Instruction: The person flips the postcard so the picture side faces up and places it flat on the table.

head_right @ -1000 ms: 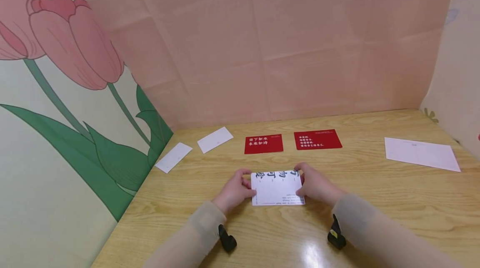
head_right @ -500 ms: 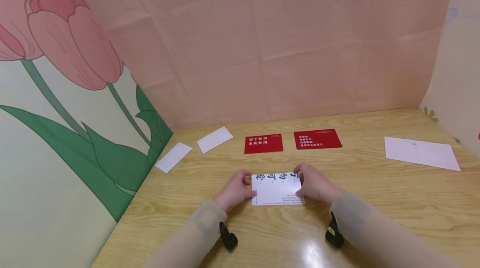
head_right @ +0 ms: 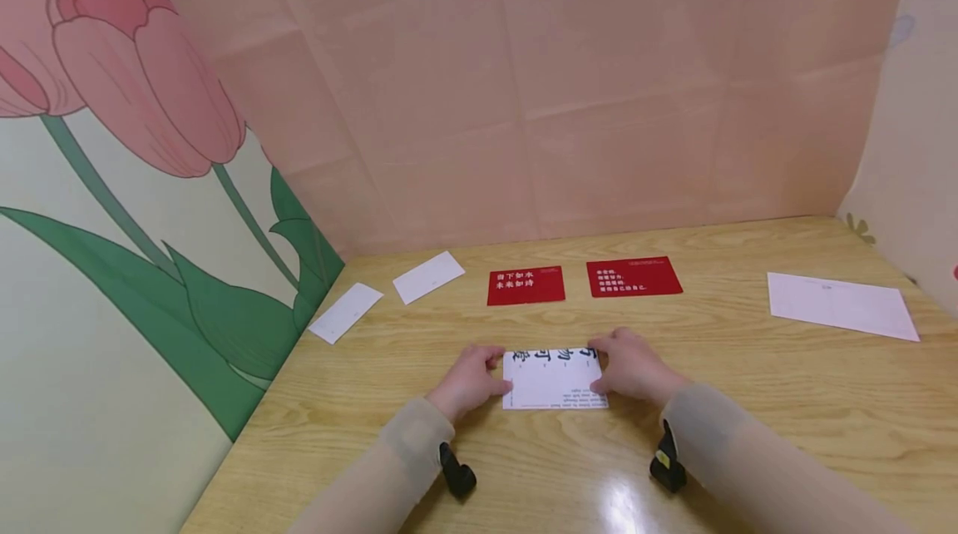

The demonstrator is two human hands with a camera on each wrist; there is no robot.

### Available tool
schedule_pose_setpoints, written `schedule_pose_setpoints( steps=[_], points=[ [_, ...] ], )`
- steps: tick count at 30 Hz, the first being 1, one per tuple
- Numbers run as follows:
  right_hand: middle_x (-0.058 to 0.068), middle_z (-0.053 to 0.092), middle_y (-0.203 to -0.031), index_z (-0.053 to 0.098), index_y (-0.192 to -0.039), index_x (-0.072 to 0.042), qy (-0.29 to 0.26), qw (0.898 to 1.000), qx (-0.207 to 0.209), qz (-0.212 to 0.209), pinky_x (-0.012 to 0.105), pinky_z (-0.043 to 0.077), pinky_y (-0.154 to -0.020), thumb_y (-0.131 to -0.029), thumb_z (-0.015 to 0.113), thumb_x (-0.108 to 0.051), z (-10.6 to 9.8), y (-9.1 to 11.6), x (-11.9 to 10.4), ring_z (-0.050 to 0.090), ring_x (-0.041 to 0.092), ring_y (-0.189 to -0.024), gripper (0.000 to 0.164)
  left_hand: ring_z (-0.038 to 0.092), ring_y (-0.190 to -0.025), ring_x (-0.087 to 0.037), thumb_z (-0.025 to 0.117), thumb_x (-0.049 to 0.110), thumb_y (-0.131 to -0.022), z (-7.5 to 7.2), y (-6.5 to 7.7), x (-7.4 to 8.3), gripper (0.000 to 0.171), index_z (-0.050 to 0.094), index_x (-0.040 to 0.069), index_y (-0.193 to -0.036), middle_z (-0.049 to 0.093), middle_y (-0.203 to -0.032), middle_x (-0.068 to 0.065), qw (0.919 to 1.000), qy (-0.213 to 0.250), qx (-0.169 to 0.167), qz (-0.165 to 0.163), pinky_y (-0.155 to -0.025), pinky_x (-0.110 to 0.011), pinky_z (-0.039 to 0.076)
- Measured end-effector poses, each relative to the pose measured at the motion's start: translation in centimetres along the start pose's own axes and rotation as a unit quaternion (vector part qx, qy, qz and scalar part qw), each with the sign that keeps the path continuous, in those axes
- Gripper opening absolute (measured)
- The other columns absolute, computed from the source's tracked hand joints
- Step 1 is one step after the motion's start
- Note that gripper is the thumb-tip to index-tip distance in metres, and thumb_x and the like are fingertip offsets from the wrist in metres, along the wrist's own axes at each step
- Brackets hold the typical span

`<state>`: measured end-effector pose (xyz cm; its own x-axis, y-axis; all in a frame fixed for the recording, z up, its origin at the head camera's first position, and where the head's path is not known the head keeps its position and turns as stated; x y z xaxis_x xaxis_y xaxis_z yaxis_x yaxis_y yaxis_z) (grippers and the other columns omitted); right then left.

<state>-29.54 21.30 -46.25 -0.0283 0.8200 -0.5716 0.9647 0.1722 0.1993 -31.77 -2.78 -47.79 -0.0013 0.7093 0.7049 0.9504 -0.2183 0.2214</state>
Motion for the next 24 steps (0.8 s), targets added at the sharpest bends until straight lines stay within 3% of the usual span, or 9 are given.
schedule_pose_setpoints(
  steps=[9,16,20,24],
  points=[
    [0.021,0.049,-0.119,0.051,-0.138,-0.003,0.015,1.0,-0.006,-0.009,0.049,0.045,-0.081,-0.073,0.083,-0.025,0.0,0.1,-0.2,0.047,0.032,-0.099,0.076,0.048,-0.089,-0.017,0.079,0.022,-0.08,-0.1,0.0,-0.1,0.059,0.056,0.014,-0.134,0.05,-0.098,0.002,0.9999,0.013,-0.005,-0.008,-0.082,-0.033,0.044],
    [0.022,0.051,-0.121,0.051,-0.137,-0.004,0.062,0.997,0.003,-0.041,0.054,0.045,-0.082,-0.08,0.077,-0.027,-0.3,0.9,-1.4,0.048,0.035,-0.102,0.066,0.048,-0.09,-0.017,0.079,0.021,-0.081,-0.1,0.1,0.0,0.061,0.053,0.014,-0.136,0.051,-0.098,0.0,0.9997,0.021,-0.005,-0.011,-0.081,-0.033,0.042],
    [0.017,0.057,-0.121,0.059,-0.129,-0.004,0.13,0.987,0.033,-0.088,0.056,0.044,-0.089,-0.085,0.073,-0.026,0.0,2.2,-3.2,0.053,0.035,-0.105,0.051,0.049,-0.107,-0.018,0.077,0.021,-0.082,0.1,0.2,0.2,0.058,0.055,0.019,-0.136,0.052,-0.121,-0.001,0.9999,-0.007,-0.009,0.004,-0.096,-0.037,0.043],
    [0.009,0.063,-0.119,0.067,-0.12,-0.009,0.18,0.974,0.007,-0.137,0.056,0.042,-0.093,-0.084,0.073,-0.03,1.4,4.0,-5.2,0.056,0.034,-0.109,0.042,0.04,-0.131,-0.019,0.071,0.023,-0.087,0.4,0.3,0.8,0.055,0.053,0.025,-0.139,0.042,-0.145,0.004,0.995,-0.084,-0.026,0.048,-0.109,-0.04,0.032]
  ],
)
Point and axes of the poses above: each hand's wrist, its own y-axis away from the middle knuckle, its own z-axis out of the palm, x = y × z, the point moved 6 cm from there along -y, towards the middle knuckle
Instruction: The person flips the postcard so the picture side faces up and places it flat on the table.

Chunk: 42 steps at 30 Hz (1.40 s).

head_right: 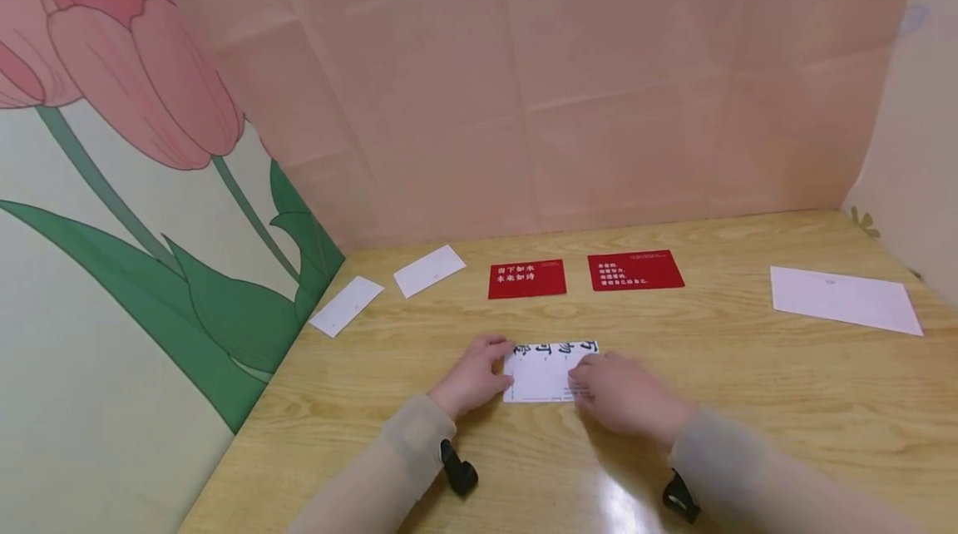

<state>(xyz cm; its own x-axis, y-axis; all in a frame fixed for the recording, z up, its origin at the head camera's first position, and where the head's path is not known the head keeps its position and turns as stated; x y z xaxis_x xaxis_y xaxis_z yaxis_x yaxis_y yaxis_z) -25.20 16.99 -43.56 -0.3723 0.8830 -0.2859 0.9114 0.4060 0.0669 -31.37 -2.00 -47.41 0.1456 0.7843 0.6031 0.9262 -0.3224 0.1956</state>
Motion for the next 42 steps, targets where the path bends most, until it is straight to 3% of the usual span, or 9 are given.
schedule_pose_setpoints(
  steps=[3,7,11,15,19,29,37,42],
  points=[
    [0.007,0.064,-0.121,0.068,-0.119,-0.011,-0.005,1.0,-0.029,-0.005,0.058,0.04,-0.094,-0.085,0.072,-0.032,0.4,0.6,-1.0,0.055,0.035,-0.113,0.04,0.035,-0.136,-0.019,0.067,0.025,-0.091,0.0,0.2,0.4,0.052,0.051,0.029,-0.14,0.04,-0.149,0.011,0.9983,-0.053,-0.015,0.022,-0.11,-0.041,0.028],
    [0.008,0.063,-0.124,0.068,-0.12,-0.01,-0.002,0.999,-0.032,0.01,0.061,0.037,-0.095,-0.085,0.071,-0.033,0.4,0.8,-0.8,0.053,0.037,-0.118,0.042,0.036,-0.128,-0.019,0.063,0.032,-0.093,-0.1,0.8,0.8,0.047,0.052,0.036,-0.138,0.04,-0.147,0.018,0.9924,-0.111,-0.038,0.037,-0.103,-0.041,0.031],
    [0.012,0.062,-0.125,0.067,-0.12,-0.007,0.009,1.0,-0.026,0.012,0.063,0.037,-0.094,-0.086,0.071,-0.032,0.3,0.5,-0.1,0.054,0.038,-0.118,0.043,0.036,-0.123,-0.017,0.06,0.04,-0.094,0.0,1.7,1.3,0.047,0.049,0.039,-0.139,0.038,-0.147,0.02,0.9796,-0.181,-0.06,0.065,-0.094,-0.039,0.032],
    [0.014,0.061,-0.127,0.066,-0.12,-0.007,0.013,1.0,-0.021,0.011,0.064,0.037,-0.093,-0.086,0.071,-0.032,0.2,0.1,0.6,0.053,0.042,-0.118,0.042,0.035,-0.129,-0.017,0.057,0.044,-0.094,0.1,2.6,1.8,0.047,0.047,0.039,-0.14,0.038,-0.147,0.02,0.9662,-0.23,-0.072,0.092,-0.097,-0.043,0.03],
    [0.016,0.059,-0.129,0.065,-0.12,-0.006,0.018,0.999,-0.023,0.02,0.065,0.036,-0.094,-0.086,0.071,-0.034,0.0,-0.4,1.3,0.051,0.044,-0.118,0.045,0.033,-0.135,-0.019,0.055,0.046,-0.095,0.5,3.5,2.4,0.045,0.05,0.039,-0.138,0.041,-0.145,0.02,0.9569,-0.254,-0.076,0.117,-0.101,-0.047,0.026],
    [0.02,0.057,-0.129,0.066,-0.116,-0.006,0.023,0.998,-0.044,0.039,0.067,0.034,-0.095,-0.085,0.07,-0.038,-0.2,-1.8,2.2,0.048,0.046,-0.12,0.044,0.035,-0.136,-0.017,0.051,0.052,-0.095,2.1,5.5,4.8,0.043,0.052,0.041,-0.136,0.043,-0.142,0.022,0.9275,-0.311,-0.082,0.19,-0.101,-0.045,0.027],
    [0.02,0.054,-0.134,0.062,-0.124,-0.004,0.01,0.998,-0.057,0.039,0.065,0.031,-0.1,-0.086,0.07,-0.035,0.1,-2.2,2.5,0.045,0.044,-0.126,0.049,0.03,-0.138,-0.011,0.049,0.056,-0.094,3.3,6.6,6.1,0.05,0.047,0.038,-0.141,0.041,-0.146,0.018,0.9152,-0.32,-0.113,0.217,-0.103,-0.042,0.026],
    [0.019,0.047,-0.142,0.053,-0.135,-0.002,0.011,0.998,-0.059,0.026,0.065,0.025,-0.104,-0.088,0.07,-0.03,0.3,-1.9,2.3,0.038,0.043,-0.132,0.057,0.031,-0.136,-0.008,0.049,0.059,-0.093,3.7,6.6,6.3,0.054,0.044,0.038,-0.143,0.042,-0.143,0.015,0.9195,-0.306,-0.122,0.215,-0.105,-0.04,0.027]
  ],
)
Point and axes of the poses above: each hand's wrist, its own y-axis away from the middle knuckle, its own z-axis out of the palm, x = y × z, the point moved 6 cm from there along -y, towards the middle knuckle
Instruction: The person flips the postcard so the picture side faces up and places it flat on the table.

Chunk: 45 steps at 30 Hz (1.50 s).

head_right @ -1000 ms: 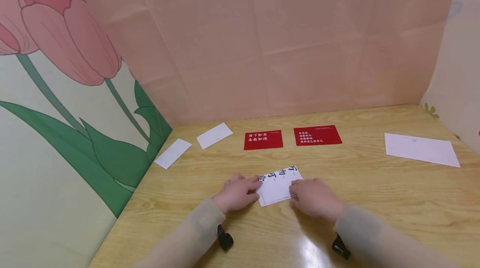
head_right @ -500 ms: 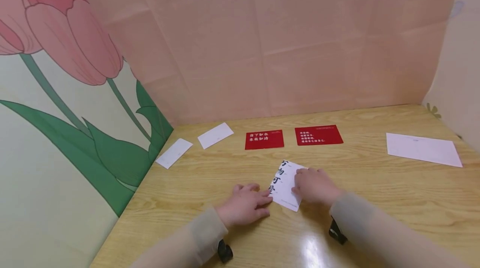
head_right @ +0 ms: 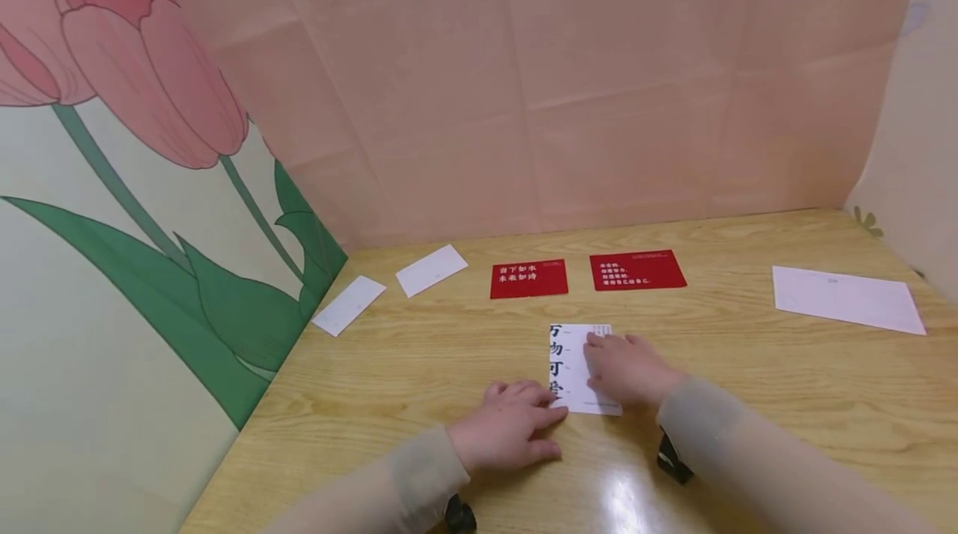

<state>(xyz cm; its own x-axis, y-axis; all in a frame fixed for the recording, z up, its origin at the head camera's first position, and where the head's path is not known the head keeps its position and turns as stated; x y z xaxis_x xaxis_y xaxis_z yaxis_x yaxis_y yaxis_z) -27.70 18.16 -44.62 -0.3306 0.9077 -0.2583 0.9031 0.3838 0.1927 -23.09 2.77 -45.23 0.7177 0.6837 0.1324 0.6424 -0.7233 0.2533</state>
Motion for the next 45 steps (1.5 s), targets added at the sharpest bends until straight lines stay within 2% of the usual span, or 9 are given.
schedule_pose_setpoints(
  steps=[7,11,18,24,28,32,35,40,45],
  points=[
    [0.019,0.056,-0.131,0.062,-0.124,-0.004,0.056,0.996,0.044,-0.046,0.063,0.037,-0.095,-0.089,0.068,-0.025,-0.1,1.6,-2.2,0.05,0.044,-0.12,0.042,0.035,-0.132,-0.007,0.051,0.059,-0.092,0.0,-0.1,0.2,0.056,0.044,0.037,-0.142,0.044,-0.141,0.012,0.9998,0.015,0.005,-0.014,-0.104,-0.039,0.028],
    [0.016,0.062,-0.122,0.066,-0.115,-0.006,0.057,0.997,0.037,-0.041,0.062,0.041,-0.091,-0.088,0.068,-0.026,0.2,2.8,-3.4,0.056,0.042,-0.111,0.033,0.031,-0.135,-0.006,0.05,0.059,-0.092,-0.1,0.0,0.5,0.058,0.042,0.034,-0.144,0.039,-0.146,0.012,0.9999,0.008,0.0,-0.01,-0.108,-0.038,0.027],
    [0.015,0.06,-0.128,0.064,-0.124,-0.004,0.053,0.998,0.02,-0.041,0.062,0.038,-0.094,-0.089,0.067,-0.032,1.1,4.7,-4.2,0.054,0.04,-0.116,0.044,0.025,-0.139,-0.004,0.049,0.059,-0.093,0.1,0.1,1.2,0.067,0.038,0.023,-0.148,0.03,-0.153,0.011,0.9993,-0.02,-0.018,0.027,-0.113,-0.029,0.021],
    [0.016,0.059,-0.128,0.064,-0.123,-0.004,0.045,0.997,0.034,-0.054,0.065,0.034,-0.096,-0.088,0.068,-0.032,1.6,5.4,-3.6,0.053,0.041,-0.118,0.045,0.028,-0.139,-0.01,0.049,0.057,-0.094,0.1,0.4,-0.5,0.065,0.037,0.024,-0.149,0.03,-0.154,0.008,0.9995,0.026,0.014,0.0,-0.112,-0.031,0.024],
    [0.014,0.059,-0.13,0.065,-0.124,-0.008,0.033,0.998,0.033,-0.052,0.066,0.031,-0.099,-0.086,0.07,-0.033,1.9,5.9,-2.4,0.051,0.041,-0.121,0.046,0.031,-0.139,-0.015,0.049,0.055,-0.095,-0.3,0.5,-4.1,0.065,0.038,0.02,-0.148,0.033,-0.153,0.004,0.9954,0.057,0.044,-0.063,-0.112,-0.035,0.026],
    [0.011,0.057,-0.132,0.063,-0.127,-0.01,0.023,0.998,0.027,-0.045,0.066,0.028,-0.101,-0.084,0.072,-0.033,2.1,6.5,-1.0,0.049,0.04,-0.123,0.05,0.03,-0.141,-0.022,0.047,0.052,-0.097,-0.9,0.7,-9.8,0.064,0.038,0.014,-0.148,0.032,-0.154,-0.004,0.9806,0.111,0.074,-0.144,-0.113,-0.044,0.024],
    [0.01,0.057,-0.133,0.063,-0.128,-0.011,0.021,0.998,0.03,-0.049,0.066,0.027,-0.101,-0.084,0.072,-0.034,2.2,6.9,-0.4,0.049,0.039,-0.124,0.051,0.027,-0.141,-0.03,0.046,0.049,-0.098,-1.4,1.6,-15.1,0.065,0.037,0.009,-0.148,0.03,-0.154,-0.012,0.9595,0.148,0.104,-0.216,-0.112,-0.051,0.021],
    [0.01,0.056,-0.134,0.062,-0.129,-0.011,0.02,0.997,0.038,-0.061,0.066,0.028,-0.101,-0.084,0.071,-0.036,2.3,6.9,0.0,0.049,0.039,-0.124,0.052,0.025,-0.14,-0.038,0.047,0.049,-0.097,-1.6,4.6,-23.5,0.068,0.036,0.003,-0.147,0.028,-0.153,-0.019,0.9128,0.164,0.144,-0.345,-0.111,-0.057,0.017],
    [0.009,0.056,-0.134,0.062,-0.128,-0.012,0.007,0.997,0.036,-0.062,0.067,0.027,-0.101,-0.084,0.071,-0.036,2.3,6.7,0.1,0.049,0.039,-0.125,0.051,0.026,-0.139,-0.04,0.046,0.052,-0.095,-1.0,7.6,-29.1,0.072,0.039,0.001,-0.145,0.027,-0.152,-0.024,0.8786,0.146,0.148,-0.43,-0.11,-0.06,0.016]
  ],
)
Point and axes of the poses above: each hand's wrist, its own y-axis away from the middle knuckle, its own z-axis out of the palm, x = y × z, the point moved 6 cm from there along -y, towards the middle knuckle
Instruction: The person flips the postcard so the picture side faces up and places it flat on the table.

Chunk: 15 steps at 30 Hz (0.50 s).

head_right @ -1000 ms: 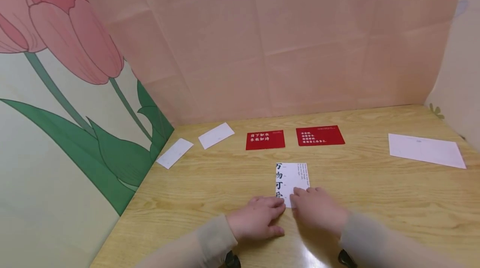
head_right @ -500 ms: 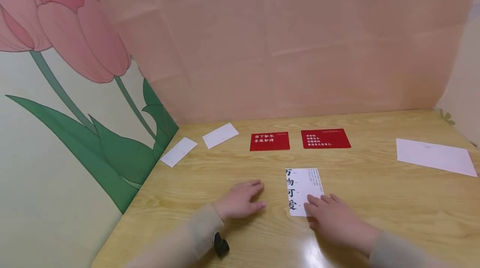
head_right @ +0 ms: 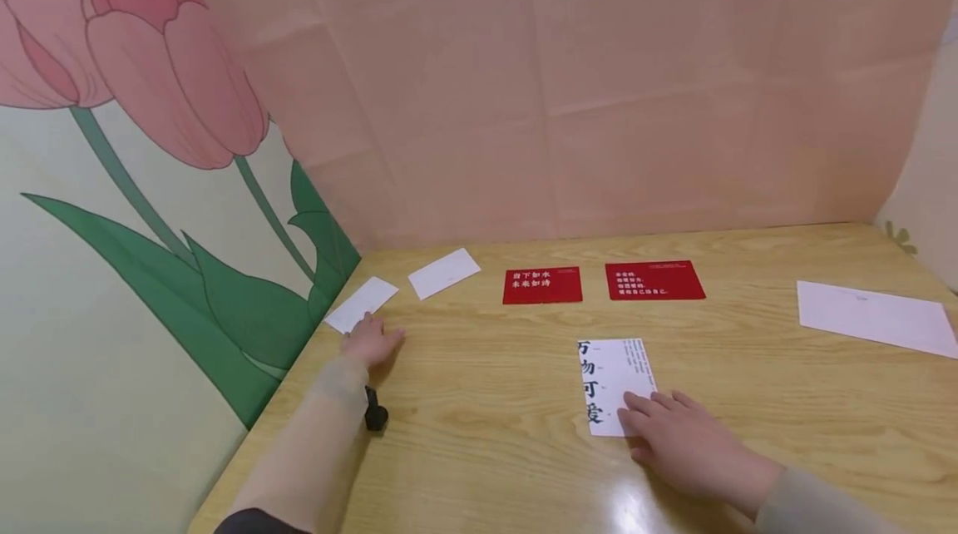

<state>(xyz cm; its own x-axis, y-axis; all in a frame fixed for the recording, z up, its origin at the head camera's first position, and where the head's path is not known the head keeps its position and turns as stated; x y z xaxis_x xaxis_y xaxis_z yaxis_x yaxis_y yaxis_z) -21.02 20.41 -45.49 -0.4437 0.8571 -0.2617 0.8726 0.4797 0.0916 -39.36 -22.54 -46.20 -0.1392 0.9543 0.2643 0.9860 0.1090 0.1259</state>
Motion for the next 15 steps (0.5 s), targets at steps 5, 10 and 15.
schedule_pose_setpoints(
  steps=[5,10,15],
  points=[
    [0.008,0.056,-0.135,0.062,-0.129,-0.013,-0.005,1.0,-0.01,0.008,0.066,0.027,-0.102,-0.084,0.071,-0.037,-0.2,0.1,-0.1,0.049,0.037,-0.125,0.052,0.019,-0.14,-0.044,0.041,0.051,-0.097,-0.6,-0.5,-2.9,0.078,0.026,-0.006,-0.148,0.017,-0.154,-0.028,0.9992,-0.003,-0.024,-0.033,-0.111,-0.06,0.01],
    [0.007,0.056,-0.135,0.062,-0.129,-0.013,-0.004,1.0,-0.014,0.01,0.066,0.026,-0.103,-0.084,0.071,-0.038,-0.2,0.1,-0.2,0.049,0.036,-0.125,0.053,0.019,-0.139,-0.046,0.038,0.053,-0.097,-0.2,-0.7,-4.5,0.08,0.023,-0.005,-0.149,0.02,-0.154,-0.027,0.998,-0.006,-0.046,-0.042,-0.111,-0.06,0.01],
    [0.006,0.056,-0.135,0.062,-0.13,-0.014,-0.007,1.0,-0.015,0.016,0.066,0.025,-0.103,-0.084,0.071,-0.039,-0.5,0.2,-0.2,0.048,0.035,-0.126,0.053,0.022,-0.139,-0.046,0.04,0.051,-0.098,-0.5,0.3,-4.0,0.075,0.026,-0.002,-0.149,0.024,-0.152,-0.027,0.9976,-0.034,-0.059,-0.008,-0.111,-0.061,0.011]
  ],
)
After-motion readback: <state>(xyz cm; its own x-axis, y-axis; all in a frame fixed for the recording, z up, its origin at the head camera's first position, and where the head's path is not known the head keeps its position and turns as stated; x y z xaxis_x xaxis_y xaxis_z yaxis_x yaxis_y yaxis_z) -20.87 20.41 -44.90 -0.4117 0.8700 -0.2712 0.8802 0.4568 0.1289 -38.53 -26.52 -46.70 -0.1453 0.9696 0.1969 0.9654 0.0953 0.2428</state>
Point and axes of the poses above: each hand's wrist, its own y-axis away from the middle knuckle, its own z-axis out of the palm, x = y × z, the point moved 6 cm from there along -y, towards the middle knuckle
